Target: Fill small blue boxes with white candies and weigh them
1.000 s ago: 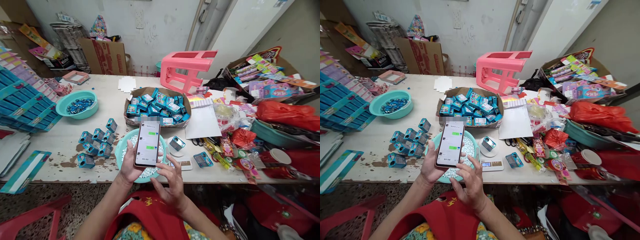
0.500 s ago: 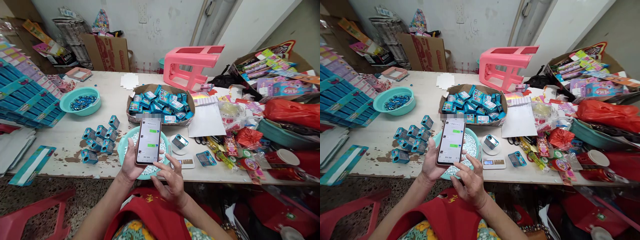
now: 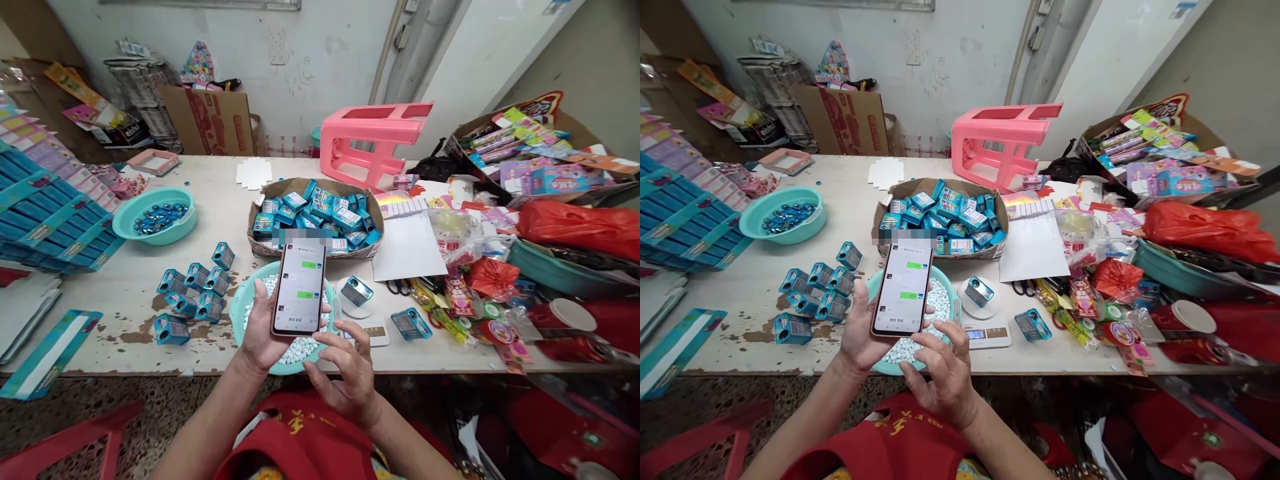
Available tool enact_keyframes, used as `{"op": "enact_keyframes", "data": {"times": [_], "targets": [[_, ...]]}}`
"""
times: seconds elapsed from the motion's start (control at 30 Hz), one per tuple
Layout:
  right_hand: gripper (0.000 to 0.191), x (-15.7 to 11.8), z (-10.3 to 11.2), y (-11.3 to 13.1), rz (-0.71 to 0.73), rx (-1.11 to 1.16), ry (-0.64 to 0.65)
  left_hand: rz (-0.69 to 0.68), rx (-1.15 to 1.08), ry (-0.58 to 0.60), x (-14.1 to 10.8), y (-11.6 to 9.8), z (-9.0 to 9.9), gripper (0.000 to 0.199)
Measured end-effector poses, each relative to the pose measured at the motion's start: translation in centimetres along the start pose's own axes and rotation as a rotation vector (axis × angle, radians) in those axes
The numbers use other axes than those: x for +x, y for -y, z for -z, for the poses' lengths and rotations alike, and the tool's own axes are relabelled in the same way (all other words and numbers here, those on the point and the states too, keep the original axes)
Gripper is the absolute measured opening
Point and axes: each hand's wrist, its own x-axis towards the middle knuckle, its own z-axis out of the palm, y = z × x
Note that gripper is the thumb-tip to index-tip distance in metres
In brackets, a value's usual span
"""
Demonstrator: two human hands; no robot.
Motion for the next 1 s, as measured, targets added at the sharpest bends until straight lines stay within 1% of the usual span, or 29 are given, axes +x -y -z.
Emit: {"op": "enact_keyframes", "data": {"times": [0.13, 0.33, 0.53, 0.77, 1.0], "targets": [[0.019, 0.1, 0.2, -0.2, 0.003, -0.035, 0.016, -0.004, -0.009, -0.011, 0.6, -0.1, -0.4, 0.077], [0.017, 0.3, 0.4, -0.1, 0.039, -0.086, 0.01, 0.013, -0.018, -0.022, 0.7, 0.3, -0.5, 0.077], [0.015, -0.1, -0.2, -0.7, 0.029, -0.123, 0.072, 0.007, -0.037, -0.049, 0.6, 0.2, -0.1, 0.073], [0.025, -0.3, -0.2, -0.8, 0.001, -0.032, -0.024, 0.006, -0.015, -0.021, 0.8, 0.1, 0.5, 0.076], [0.025, -0.1, -0.6, -0.8, -0.031, -0.033, -0.027, 0.016, -0.031, -0.028, 0.8, -0.1, 0.7, 0.075]]}}
